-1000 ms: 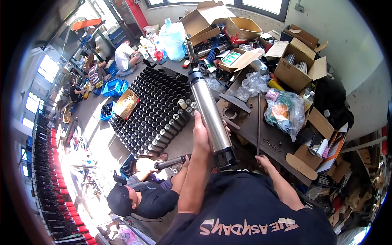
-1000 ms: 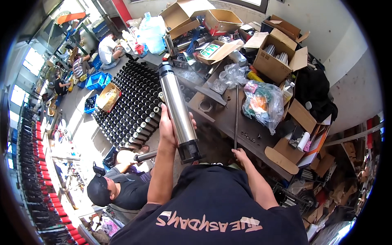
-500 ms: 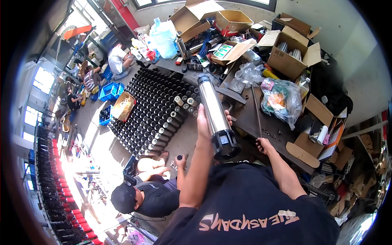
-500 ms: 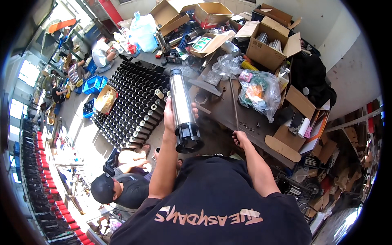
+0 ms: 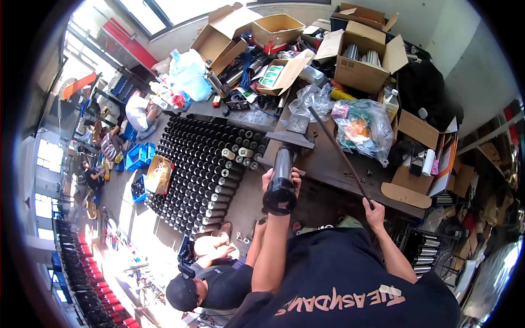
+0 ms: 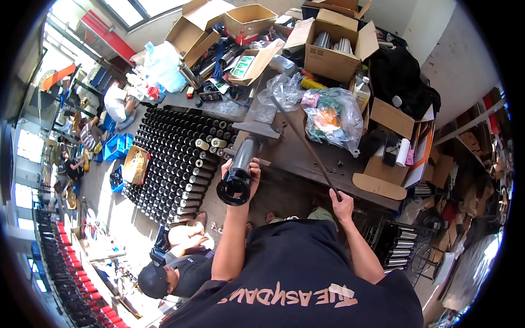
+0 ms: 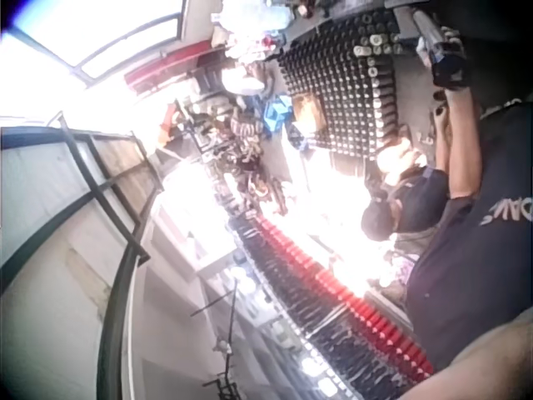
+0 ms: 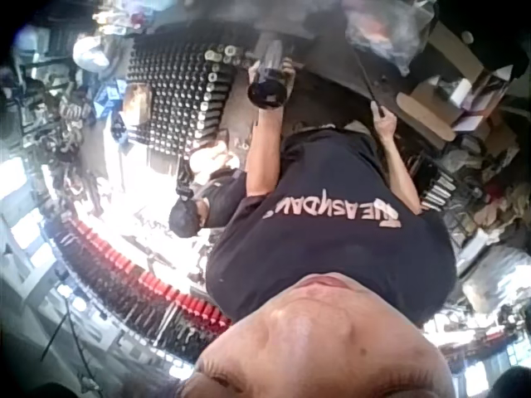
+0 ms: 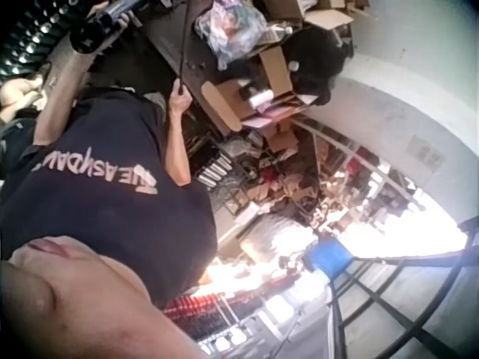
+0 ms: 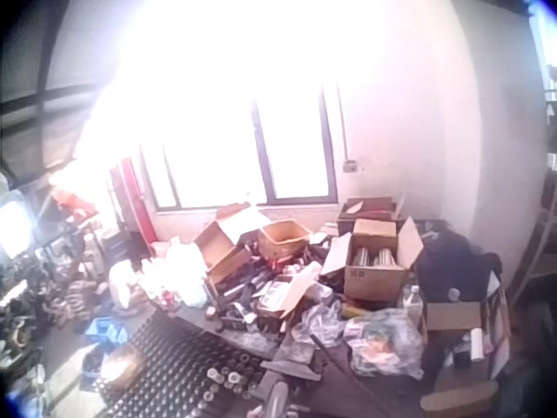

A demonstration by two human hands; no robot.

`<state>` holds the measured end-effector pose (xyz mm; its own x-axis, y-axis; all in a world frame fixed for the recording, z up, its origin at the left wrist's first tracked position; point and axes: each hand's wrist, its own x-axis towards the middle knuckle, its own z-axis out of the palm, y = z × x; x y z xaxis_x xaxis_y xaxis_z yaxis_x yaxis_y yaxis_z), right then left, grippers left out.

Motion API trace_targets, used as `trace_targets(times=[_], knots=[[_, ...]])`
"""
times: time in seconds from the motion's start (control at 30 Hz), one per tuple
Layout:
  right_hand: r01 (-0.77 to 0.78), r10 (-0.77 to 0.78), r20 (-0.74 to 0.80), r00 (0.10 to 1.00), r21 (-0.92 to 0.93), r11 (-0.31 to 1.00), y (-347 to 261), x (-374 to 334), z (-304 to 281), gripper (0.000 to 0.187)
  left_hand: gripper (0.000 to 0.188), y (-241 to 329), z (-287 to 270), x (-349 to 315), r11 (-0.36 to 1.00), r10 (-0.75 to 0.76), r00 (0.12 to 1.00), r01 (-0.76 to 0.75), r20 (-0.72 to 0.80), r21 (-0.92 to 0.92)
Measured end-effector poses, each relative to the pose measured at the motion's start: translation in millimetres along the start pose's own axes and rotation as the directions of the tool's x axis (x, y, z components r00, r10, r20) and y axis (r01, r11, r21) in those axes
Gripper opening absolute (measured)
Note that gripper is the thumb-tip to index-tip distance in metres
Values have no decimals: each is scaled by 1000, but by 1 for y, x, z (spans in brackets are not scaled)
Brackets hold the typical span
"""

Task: The person assembles large metal cylinder components by attaching end caps, using a hand-operated press to secure parts, and placing the completed cylinders into a metal cart.

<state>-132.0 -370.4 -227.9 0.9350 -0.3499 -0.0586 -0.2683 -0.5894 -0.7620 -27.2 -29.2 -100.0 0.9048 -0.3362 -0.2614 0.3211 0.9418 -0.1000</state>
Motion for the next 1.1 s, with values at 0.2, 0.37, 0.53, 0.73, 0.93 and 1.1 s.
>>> trace_targets(times=[0.2, 0.37, 0.53, 0.73, 0.93, 1.1], knots=[[61, -59, 60, 996, -33, 998, -5, -1, -24, 53, 54, -40, -7, 15, 986, 44, 996, -56, -76, -159], [31, -19, 113, 993, -101, 994, 8, -10, -16, 54, 48, -43, -1, 3, 997, 11, 999, -8, -46, 75], [-42, 66, 149, 987, -159, 986, 19, -11, -6, 56, 69, -21, -15, 1, 953, -23, 994, 54, -107, 298], [-52, 83, 175, 981, -172, 984, 13, 1, 1, 58, 68, -20, -11, -2, 961, 74, 993, -48, -89, 272], [-10, 32, 184, 982, -120, 993, 7, 7, -1, 59, 65, -20, -9, -3, 965, 94, 994, -78, -53, 251], [2, 16, 164, 986, -114, 993, 13, 7, -7, 58, 59, -25, -1, 2, 976, 85, 985, -52, -149, 211]])
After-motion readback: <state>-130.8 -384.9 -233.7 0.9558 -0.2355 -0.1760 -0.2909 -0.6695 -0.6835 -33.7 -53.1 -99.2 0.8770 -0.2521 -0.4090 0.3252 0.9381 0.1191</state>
